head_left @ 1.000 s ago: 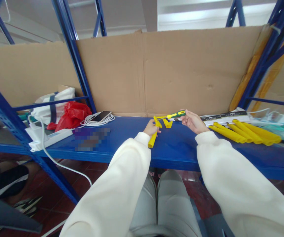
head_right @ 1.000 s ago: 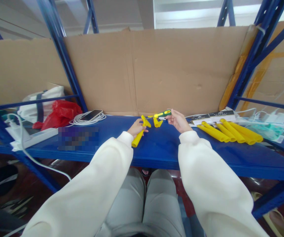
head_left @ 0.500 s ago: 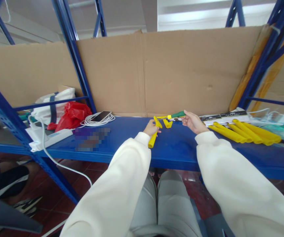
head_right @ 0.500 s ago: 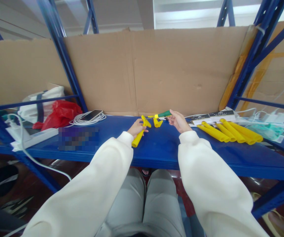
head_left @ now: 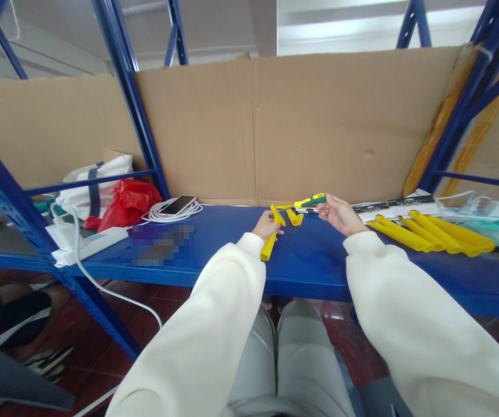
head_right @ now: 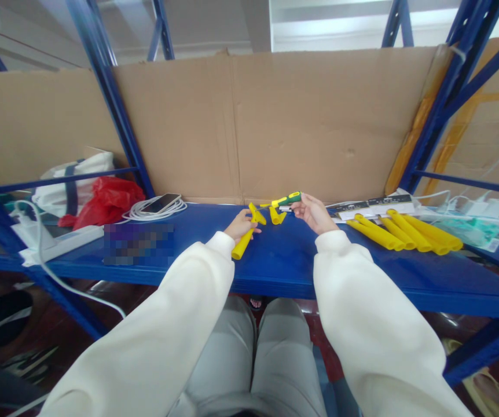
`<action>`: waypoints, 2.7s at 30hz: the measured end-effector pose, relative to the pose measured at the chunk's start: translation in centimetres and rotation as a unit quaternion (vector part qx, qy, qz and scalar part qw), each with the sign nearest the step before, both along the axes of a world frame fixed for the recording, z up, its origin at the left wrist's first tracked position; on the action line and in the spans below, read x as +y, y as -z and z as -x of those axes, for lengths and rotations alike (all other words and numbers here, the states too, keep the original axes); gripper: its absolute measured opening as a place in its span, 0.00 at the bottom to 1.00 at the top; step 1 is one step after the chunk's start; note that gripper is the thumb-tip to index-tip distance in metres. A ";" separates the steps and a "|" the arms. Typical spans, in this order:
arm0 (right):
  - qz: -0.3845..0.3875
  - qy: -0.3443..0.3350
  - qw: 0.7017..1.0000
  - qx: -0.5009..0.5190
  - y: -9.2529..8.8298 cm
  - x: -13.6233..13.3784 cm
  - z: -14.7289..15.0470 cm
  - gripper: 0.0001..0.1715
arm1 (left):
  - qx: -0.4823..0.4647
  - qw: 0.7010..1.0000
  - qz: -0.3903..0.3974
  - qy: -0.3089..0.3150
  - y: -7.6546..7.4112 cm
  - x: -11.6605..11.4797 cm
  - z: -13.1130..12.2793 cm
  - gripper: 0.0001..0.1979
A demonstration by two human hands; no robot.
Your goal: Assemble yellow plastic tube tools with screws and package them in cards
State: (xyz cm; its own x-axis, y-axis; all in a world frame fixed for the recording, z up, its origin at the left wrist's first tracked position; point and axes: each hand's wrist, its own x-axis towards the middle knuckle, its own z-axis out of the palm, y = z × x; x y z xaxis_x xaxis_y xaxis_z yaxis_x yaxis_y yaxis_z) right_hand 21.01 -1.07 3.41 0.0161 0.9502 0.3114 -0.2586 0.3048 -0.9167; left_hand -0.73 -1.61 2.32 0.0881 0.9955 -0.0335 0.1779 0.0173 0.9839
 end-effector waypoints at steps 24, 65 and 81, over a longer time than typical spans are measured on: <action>-0.009 0.005 1.000 0.007 0.0 -0.2 0.2 0.15 | 0.004 1.000 0.000 -0.005 -0.2 -0.2 0.0 0.24; -0.001 0.024 1.000 -0.002 0.4 0.5 -0.2 0.24 | 0.002 1.000 -0.001 -0.001 0.2 0.3 0.0 0.24; -0.002 0.037 0.999 -0.024 0.3 0.2 0.1 0.18 | 0.000 1.000 0.000 -0.005 0.2 0.4 0.0 0.23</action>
